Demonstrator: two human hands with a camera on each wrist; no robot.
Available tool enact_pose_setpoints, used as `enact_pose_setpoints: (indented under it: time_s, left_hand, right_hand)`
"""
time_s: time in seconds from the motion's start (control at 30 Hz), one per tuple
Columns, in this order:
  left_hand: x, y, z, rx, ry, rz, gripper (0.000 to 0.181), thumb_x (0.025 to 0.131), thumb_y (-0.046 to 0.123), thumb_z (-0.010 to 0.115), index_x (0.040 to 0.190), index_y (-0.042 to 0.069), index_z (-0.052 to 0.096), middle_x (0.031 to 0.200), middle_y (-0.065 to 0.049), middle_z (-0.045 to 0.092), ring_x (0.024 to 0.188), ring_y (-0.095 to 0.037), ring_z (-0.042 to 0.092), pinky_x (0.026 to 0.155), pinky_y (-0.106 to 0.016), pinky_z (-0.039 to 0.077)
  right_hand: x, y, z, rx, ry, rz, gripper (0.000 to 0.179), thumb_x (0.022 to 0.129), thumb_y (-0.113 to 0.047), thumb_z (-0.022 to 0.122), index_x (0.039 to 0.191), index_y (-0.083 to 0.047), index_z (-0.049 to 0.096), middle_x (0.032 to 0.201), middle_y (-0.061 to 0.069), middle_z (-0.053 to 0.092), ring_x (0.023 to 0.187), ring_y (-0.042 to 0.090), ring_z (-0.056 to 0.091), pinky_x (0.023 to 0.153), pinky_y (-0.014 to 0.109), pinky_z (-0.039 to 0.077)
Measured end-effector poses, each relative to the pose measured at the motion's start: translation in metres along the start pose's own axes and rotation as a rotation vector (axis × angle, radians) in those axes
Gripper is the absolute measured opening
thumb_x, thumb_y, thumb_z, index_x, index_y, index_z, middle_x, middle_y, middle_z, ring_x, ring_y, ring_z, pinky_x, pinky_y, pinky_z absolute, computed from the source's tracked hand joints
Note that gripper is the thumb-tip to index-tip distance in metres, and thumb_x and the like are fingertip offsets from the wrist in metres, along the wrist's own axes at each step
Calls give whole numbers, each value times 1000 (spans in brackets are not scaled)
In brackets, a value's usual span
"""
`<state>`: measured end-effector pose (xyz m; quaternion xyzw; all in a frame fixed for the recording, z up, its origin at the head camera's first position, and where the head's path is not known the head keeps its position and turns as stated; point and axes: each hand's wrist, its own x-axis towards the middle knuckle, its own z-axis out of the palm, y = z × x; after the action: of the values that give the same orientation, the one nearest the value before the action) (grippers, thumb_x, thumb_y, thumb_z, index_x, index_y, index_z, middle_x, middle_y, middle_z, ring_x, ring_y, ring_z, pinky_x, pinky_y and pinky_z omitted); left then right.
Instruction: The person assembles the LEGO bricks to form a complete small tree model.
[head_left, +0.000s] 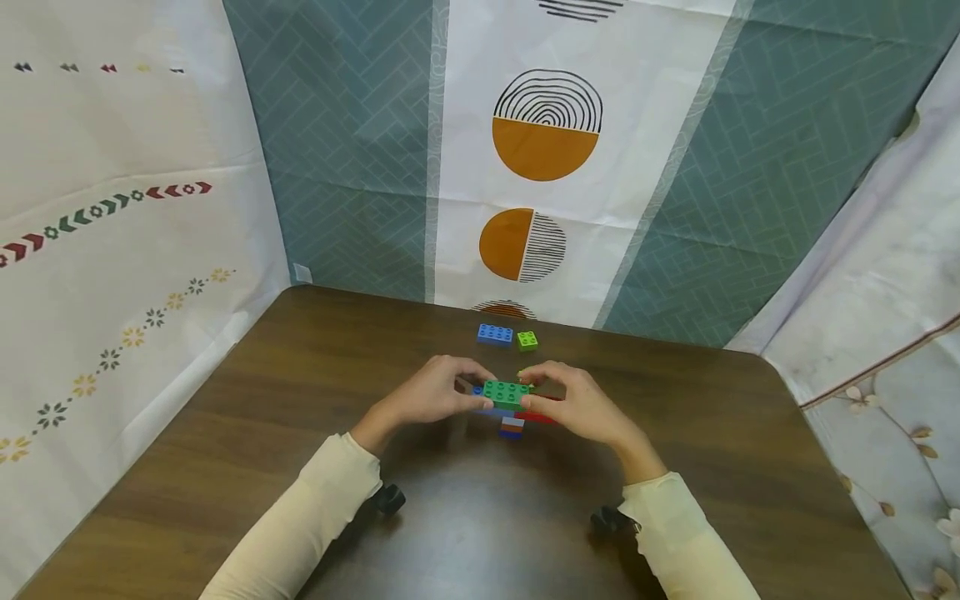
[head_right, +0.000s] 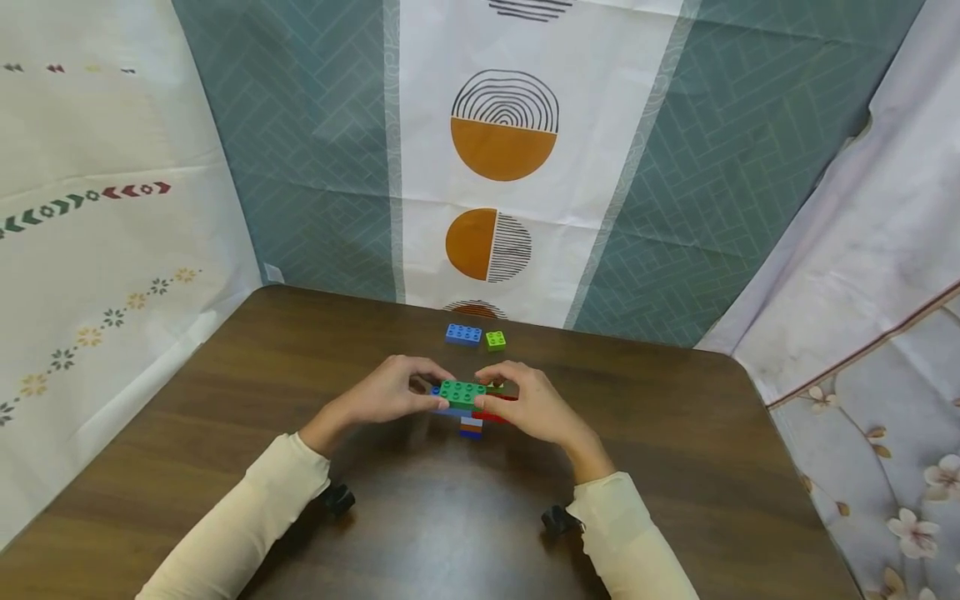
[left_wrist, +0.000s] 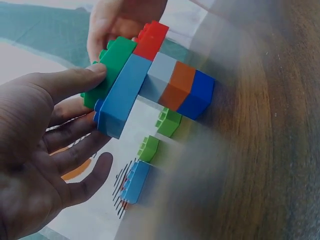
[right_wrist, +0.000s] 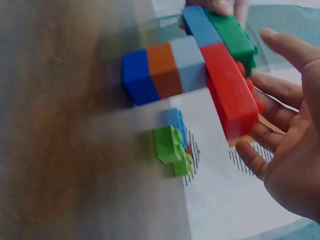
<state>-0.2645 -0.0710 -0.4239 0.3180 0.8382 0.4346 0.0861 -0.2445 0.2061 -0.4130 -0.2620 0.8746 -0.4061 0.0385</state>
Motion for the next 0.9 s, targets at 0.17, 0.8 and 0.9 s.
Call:
enact_pose_setpoints:
  time_s: [0.17, 0.8, 0.9]
  left_hand:
    - [0, 1, -3, 18, 5, 3, 34, 90, 28, 81, 120, 11, 75, 113, -5, 76, 91, -13, 73, 82, -27, 62]
    - [-2, 1, -6, 50, -5, 8, 36, 89, 28, 82, 121, 12, 75, 116, -4, 75, 93, -16, 71, 85, -28, 62]
    - [-1, 1, -5, 53, -4, 8, 35, 89, 27, 83, 121, 13, 75, 115, -3, 74, 93, -16, 71, 86, -29, 62]
  right_hand:
    - [9, 9, -17, 45, 44, 39, 34, 99, -31, 70, 129, -14, 69, 125, 11, 73, 113, 28, 63, 103, 58, 50]
    - [33, 66, -18, 48, 22, 110, 40, 94, -15, 75, 130, -2, 66, 124, 17, 72, 112, 31, 66, 100, 50, 54]
    - [37, 74, -14, 42, -16, 109, 40, 94, -13, 74, 131, -1, 66, 125, 17, 71, 113, 32, 66, 102, 52, 53]
